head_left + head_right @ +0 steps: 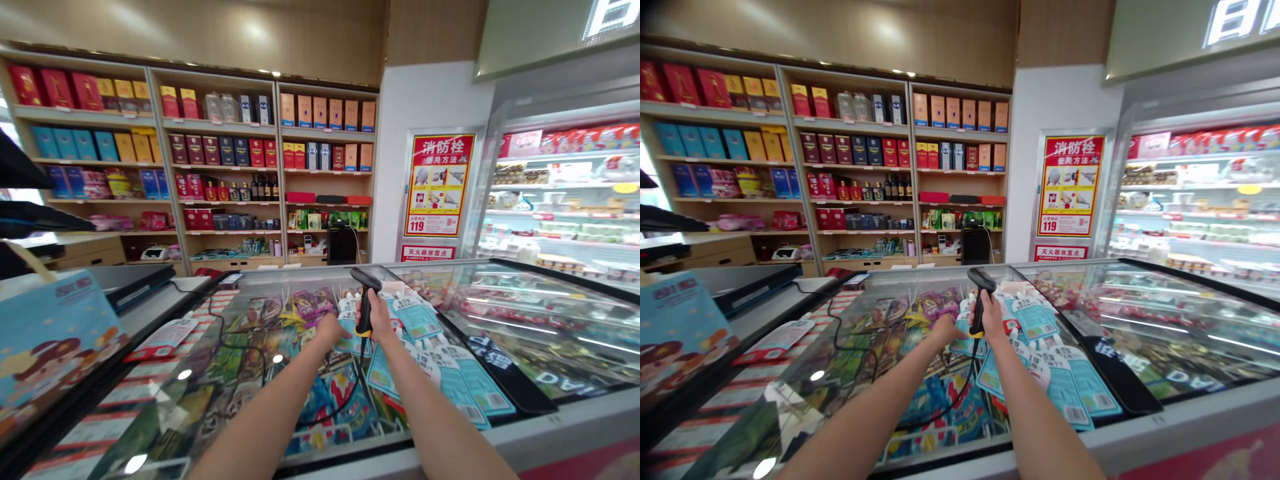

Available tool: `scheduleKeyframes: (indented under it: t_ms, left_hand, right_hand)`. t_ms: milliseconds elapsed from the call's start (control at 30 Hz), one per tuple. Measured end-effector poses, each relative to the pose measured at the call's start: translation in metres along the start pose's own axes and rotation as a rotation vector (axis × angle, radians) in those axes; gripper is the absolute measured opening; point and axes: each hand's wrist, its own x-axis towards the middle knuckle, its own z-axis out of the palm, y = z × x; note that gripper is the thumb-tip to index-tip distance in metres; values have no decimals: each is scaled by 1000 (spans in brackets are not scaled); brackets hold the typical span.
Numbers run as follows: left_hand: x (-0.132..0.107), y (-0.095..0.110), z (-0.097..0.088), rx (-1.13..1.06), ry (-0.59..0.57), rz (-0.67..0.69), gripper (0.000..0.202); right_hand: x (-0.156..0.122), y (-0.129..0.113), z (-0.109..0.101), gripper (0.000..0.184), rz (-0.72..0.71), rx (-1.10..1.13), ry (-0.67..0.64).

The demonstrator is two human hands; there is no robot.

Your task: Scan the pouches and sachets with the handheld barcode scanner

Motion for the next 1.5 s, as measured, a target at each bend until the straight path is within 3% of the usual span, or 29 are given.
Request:
scheduleKeyframes:
  t_ms: [133, 333, 500, 700, 967, 1400, 1500]
  left_hand:
    - [11, -12, -12, -281, 31, -30, 24]
    - [27, -51, -48, -846, 455, -11, 10]
    - [36, -69, -50, -1109, 519, 12, 16]
    - [38, -69, -42, -1082, 515, 76, 18]
    - [34, -68, -43, -871, 512, 59, 25]
    - [31, -67, -42, -917, 495, 38, 24]
    - [33, -69, -41, -836, 502, 24, 27]
  right_hand:
    - [-1, 5, 1, 52, 63, -5, 27]
    - [-7, 6, 8, 40, 235, -29, -74]
    - [-17, 11, 10, 35, 340, -201, -207]
    - [-25, 15, 10, 38, 403, -380, -366]
    - [-24, 21, 9, 33, 420, -402, -293]
    - [-26, 15, 9, 39, 448, -424, -319]
    - [-26, 15, 9, 36, 439, -390, -325]
